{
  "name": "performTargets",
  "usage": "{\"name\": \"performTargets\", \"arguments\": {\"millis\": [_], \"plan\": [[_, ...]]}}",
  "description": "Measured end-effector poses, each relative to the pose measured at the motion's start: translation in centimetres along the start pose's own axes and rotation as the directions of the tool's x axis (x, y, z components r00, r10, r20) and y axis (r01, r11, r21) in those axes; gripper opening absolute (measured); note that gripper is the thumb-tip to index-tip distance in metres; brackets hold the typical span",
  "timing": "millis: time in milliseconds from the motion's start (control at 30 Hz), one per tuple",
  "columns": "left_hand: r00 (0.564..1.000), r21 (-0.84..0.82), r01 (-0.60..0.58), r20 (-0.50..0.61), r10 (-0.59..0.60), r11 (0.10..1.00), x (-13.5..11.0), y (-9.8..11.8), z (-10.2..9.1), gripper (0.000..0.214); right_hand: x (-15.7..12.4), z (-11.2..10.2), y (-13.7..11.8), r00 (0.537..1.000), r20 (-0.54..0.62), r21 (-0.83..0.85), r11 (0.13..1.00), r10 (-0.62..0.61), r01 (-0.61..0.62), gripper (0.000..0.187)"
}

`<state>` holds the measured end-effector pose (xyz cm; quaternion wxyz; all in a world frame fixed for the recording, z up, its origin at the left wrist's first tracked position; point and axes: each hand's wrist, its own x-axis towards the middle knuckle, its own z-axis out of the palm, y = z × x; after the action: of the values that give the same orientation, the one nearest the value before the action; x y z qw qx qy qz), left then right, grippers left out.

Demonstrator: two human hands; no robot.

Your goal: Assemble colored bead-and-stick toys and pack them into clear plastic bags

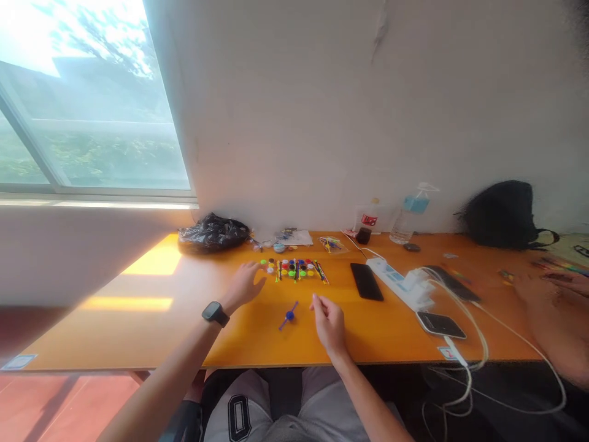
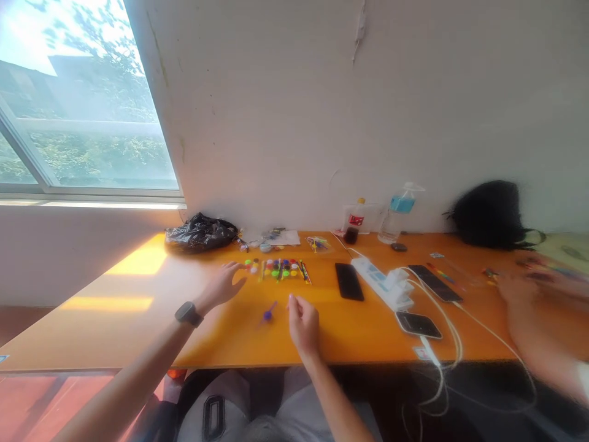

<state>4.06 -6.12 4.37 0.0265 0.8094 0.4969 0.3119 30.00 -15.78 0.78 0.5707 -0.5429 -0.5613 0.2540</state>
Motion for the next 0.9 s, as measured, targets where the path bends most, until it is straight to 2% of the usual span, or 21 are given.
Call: {"name": "performTargets", "arguments": {"millis": [100,167,267,367,500,600,700,900], "plan": [[0.997,-0.035,-0.027,-0.068,0.025,0.999,3.0,-0.9,1.4,0.022,0.1,0.0,-0.3,1.000,-0.005,0.021,1.000,0.006,-0.006,0.049],[0.993,-0.042,-0.042,-0.113,0.037,0.998,4.2,-1.3,2.8,0.022,0.6,0.1,-0.6,0.999,0.030,0.045,0.999,0.010,-0.012,0.047],[0.986,-0.025,-0.030,-0.165,0.025,0.999,4.9,-1.8,4.9,0.018,2.8,0.4,-1.5,0.985,0.165,0.027,0.999,-0.046,0.042,0.041],[0.979,-0.003,0.010,-0.205,-0.011,1.000,4.9,-2.2,6.2,0.017,6.8,1.3,-2.7,0.940,0.316,-0.139,0.973,-0.131,0.183,0.030],[0.984,-0.032,0.004,-0.177,-0.010,0.999,4.8,-2.4,6.2,0.019,12.6,3.8,-4.0,0.840,0.534,-0.422,0.834,-0.089,0.357,0.020],[0.988,-0.065,0.022,-0.153,-0.032,0.998,5.0,-2.3,5.8,0.017,15.5,5.9,-4.2,0.766,0.641,-0.574,0.693,0.047,0.437,0.017],[0.989,-0.076,0.047,-0.139,-0.058,0.996,5.1,-2.2,5.8,0.019,16.7,7.5,-3.8,0.743,0.660,-0.617,0.642,0.107,0.456,0.015],[0.989,-0.054,0.059,-0.133,-0.066,0.997,5.0,-2.3,6.3,0.012,17.0,9.0,-2.4,0.741,0.662,-0.635,0.614,0.118,0.469,0.019]]}}
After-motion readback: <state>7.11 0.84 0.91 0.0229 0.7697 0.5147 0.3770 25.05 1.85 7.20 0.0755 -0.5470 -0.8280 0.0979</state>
